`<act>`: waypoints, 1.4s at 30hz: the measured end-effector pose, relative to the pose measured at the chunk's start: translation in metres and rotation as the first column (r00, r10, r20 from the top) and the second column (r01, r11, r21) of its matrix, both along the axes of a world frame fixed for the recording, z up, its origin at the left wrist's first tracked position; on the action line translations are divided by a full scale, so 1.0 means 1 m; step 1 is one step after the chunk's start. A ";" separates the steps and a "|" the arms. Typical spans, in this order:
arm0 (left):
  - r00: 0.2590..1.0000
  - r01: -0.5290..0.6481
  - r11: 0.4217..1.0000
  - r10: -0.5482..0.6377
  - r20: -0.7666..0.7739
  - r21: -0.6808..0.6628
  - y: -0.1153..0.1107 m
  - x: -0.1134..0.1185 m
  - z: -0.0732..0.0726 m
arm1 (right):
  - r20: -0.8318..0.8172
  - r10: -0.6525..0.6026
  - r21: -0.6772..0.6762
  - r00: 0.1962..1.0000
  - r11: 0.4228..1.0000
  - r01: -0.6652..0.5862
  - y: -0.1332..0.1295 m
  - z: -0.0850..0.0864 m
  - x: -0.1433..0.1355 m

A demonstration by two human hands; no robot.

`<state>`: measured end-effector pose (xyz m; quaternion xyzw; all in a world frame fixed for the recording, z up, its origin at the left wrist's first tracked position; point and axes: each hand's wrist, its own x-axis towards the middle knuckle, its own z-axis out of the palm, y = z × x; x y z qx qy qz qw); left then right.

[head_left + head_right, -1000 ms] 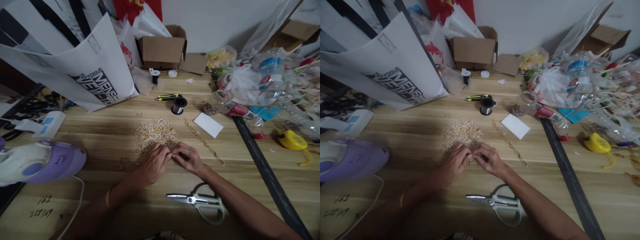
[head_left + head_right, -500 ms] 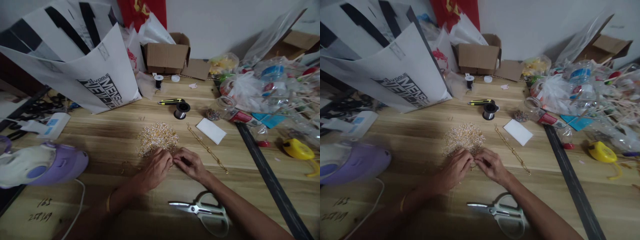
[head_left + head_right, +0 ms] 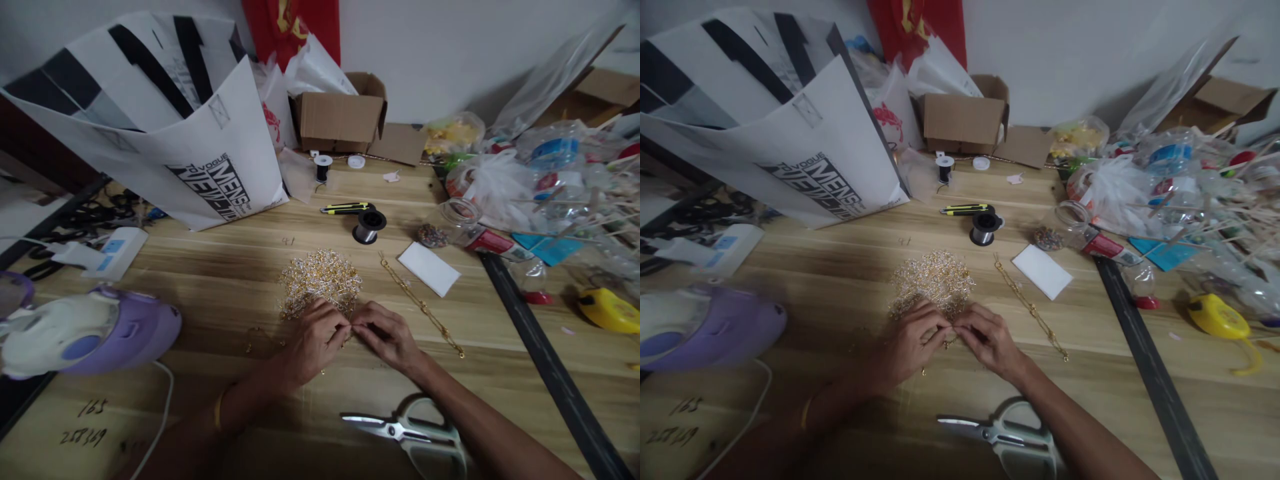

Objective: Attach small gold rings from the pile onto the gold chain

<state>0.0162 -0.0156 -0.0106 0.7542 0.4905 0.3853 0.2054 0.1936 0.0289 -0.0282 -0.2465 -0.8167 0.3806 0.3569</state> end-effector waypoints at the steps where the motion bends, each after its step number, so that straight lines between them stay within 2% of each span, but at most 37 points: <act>1: 1.000 -0.008 1.000 0.008 0.019 0.007 0.000 0.000 0.000 | -0.002 0.001 0.000 1.000 1.000 -0.001 0.000 0.000 0.000; 6: 0.999 -0.012 0.999 0.011 0.037 0.036 0.001 -0.001 0.000 | 0.001 -0.006 0.020 1.000 1.000 0.006 0.000 0.002 0.000; 15: 1.000 -0.027 1.000 0.027 0.002 -0.007 0.001 -0.003 0.003 | 0.027 -0.017 0.026 0.999 1.000 0.017 0.000 0.000 -0.001; 26: 0.998 -0.047 0.999 0.047 -0.039 0.006 0.003 -0.006 0.005 | 0.053 -0.046 0.045 0.998 0.998 0.044 -0.001 0.004 -0.001; 31: 0.991 -0.074 0.997 0.077 -0.113 0.029 0.013 -0.022 0.007 | 0.050 -0.085 0.051 0.995 0.995 0.083 0.000 0.000 0.000; 36: 0.965 -0.164 0.985 0.172 -0.197 0.058 0.027 -0.048 0.002 | 0.037 -0.089 0.036 0.995 0.995 0.088 0.002 -0.001 0.001; 39: 0.964 -0.156 0.986 0.165 -0.208 0.057 0.032 -0.058 -0.004 | 0.023 -0.102 0.034 0.994 0.994 0.102 0.002 0.000 0.001; 42: 0.948 -0.132 0.990 0.138 -0.286 0.038 0.034 -0.062 -0.007 | 0.016 -0.101 0.027 0.995 0.995 0.100 0.003 0.001 0.001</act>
